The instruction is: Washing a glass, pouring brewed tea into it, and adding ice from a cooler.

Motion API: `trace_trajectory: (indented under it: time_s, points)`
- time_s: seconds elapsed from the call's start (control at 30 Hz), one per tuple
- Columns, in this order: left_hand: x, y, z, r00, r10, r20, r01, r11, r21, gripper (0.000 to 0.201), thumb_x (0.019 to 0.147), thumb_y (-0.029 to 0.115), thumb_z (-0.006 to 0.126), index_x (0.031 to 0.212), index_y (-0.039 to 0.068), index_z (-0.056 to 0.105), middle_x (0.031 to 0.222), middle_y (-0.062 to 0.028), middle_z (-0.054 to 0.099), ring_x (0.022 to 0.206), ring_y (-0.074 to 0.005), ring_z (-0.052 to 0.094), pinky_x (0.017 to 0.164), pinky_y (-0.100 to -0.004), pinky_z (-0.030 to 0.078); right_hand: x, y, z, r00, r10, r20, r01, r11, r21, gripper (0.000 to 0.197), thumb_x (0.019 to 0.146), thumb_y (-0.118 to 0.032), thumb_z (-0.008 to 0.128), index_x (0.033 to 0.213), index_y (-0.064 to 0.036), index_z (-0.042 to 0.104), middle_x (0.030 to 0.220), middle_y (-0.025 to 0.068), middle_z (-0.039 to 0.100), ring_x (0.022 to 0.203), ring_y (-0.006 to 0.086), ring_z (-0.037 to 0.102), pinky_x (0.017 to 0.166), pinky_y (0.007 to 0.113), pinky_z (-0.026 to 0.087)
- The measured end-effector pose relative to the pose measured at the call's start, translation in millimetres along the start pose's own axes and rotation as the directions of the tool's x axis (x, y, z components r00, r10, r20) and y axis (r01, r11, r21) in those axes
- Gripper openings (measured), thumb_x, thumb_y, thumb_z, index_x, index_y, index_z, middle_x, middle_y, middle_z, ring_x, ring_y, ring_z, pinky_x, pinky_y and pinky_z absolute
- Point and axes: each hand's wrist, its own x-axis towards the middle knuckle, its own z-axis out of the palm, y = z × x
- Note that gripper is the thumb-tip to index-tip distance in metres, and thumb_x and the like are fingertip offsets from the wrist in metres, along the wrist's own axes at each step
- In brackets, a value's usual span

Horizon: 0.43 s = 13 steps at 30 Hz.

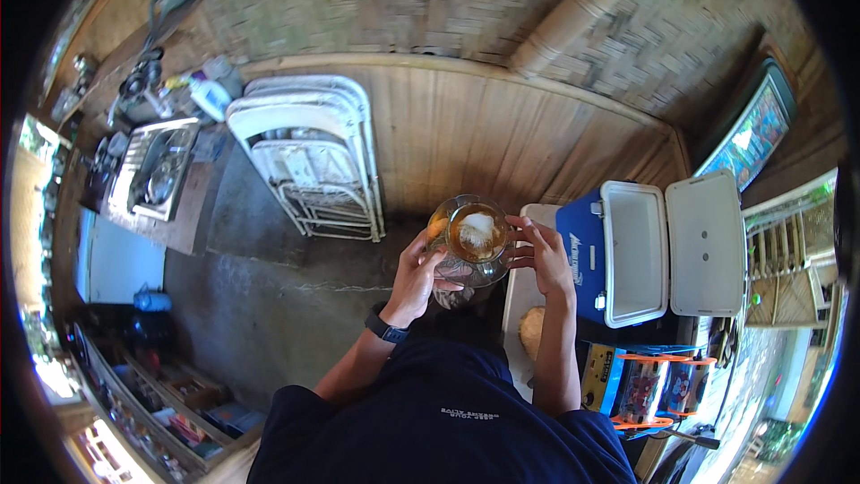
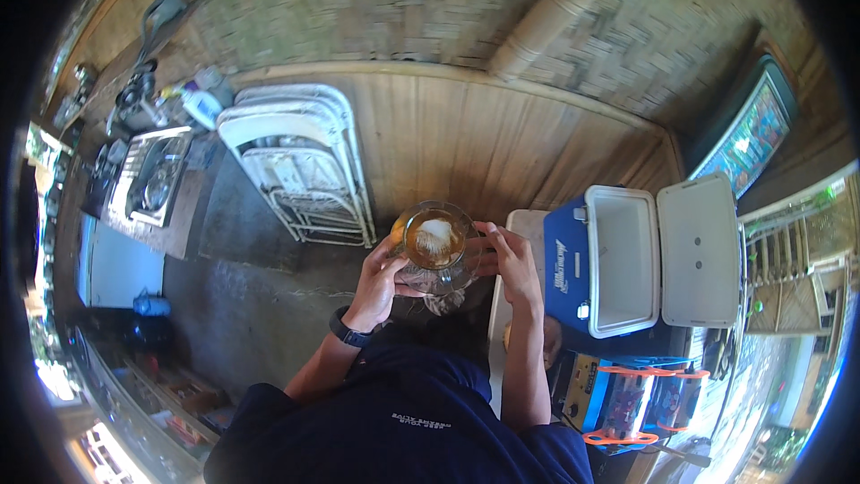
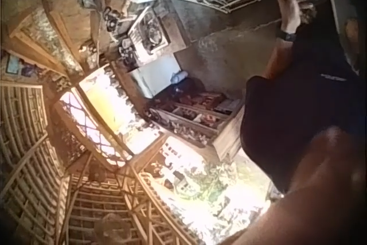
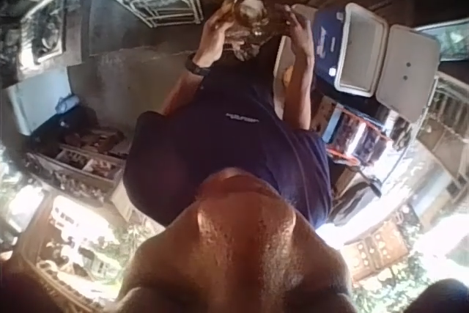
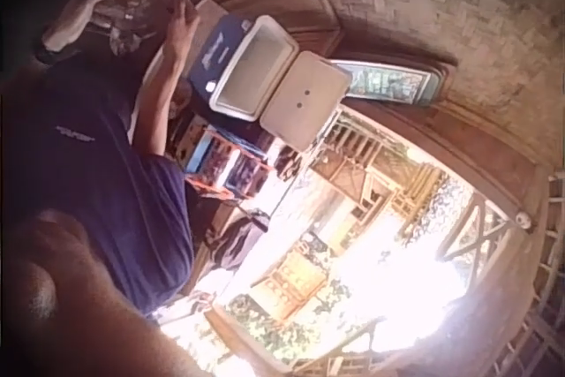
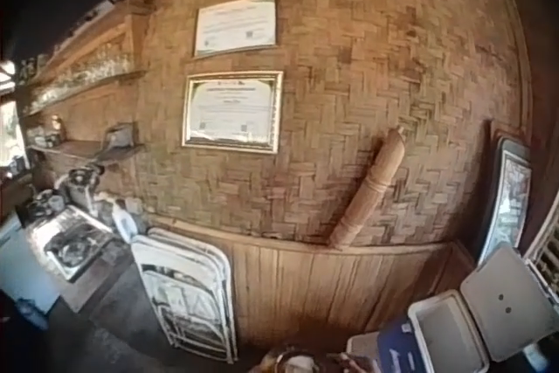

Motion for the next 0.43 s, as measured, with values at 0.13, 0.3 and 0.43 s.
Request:
trace_trajectory:
  time_s: [0.13, 0.3, 0.43]
  points:
    - [-31.8, 20.4, -47.2, 0.995, 0.057, -0.080, -0.058, 0.998, -0.001, 0.045, 0.102, 0.013, 0.045, 0.145, 0.006, 0.036, 0.119, -0.0175, 0.064, 0.089, -0.0313, 0.072, 0.061, -0.0338, 0.064, -5.5, 5.7, 57.7, 0.984, 0.001, 0.181, -0.007, 0.999, 0.034, 0.046, 0.100, -0.030, 0.056, 0.132, 0.0029, 0.054, 0.106, 0.0149, 0.070, 0.076, 0.0204, 0.071, 0.060, 0.028, 0.058]
    - [-73.3, 37.8, -108.4, 0.977, 0.111, -0.183, -0.122, 0.991, -0.055, 0.048, 0.101, 0.016, 0.047, 0.147, 0.007, 0.034, 0.119, -0.0181, 0.065, 0.089, -0.0306, 0.072, 0.061, -0.0333, 0.063, 0.5, 16.2, 131.6, 0.938, 0.005, 0.347, -0.023, 0.999, 0.047, 0.045, 0.093, -0.013, 0.066, 0.132, 0.0043, 0.053, 0.101, 0.0134, 0.070, 0.075, 0.0199, 0.071, 0.058, 0.028, 0.060]
    - [-107.1, 53.4, -149.4, 0.950, 0.136, -0.281, -0.155, 0.987, -0.047, 0.054, 0.101, 0.018, 0.050, 0.150, 0.010, 0.030, 0.122, -0.0190, 0.064, 0.091, -0.0324, 0.072, 0.060, -0.0346, 0.062, 9.4, 31.6, 186.8, 0.890, 0.002, 0.457, 0.006, 1.000, -0.017, 0.046, 0.092, -0.012, 0.066, 0.134, 0.0011, 0.053, 0.103, 0.0146, 0.070, 0.076, 0.0210, 0.072, 0.057, 0.028, 0.059]
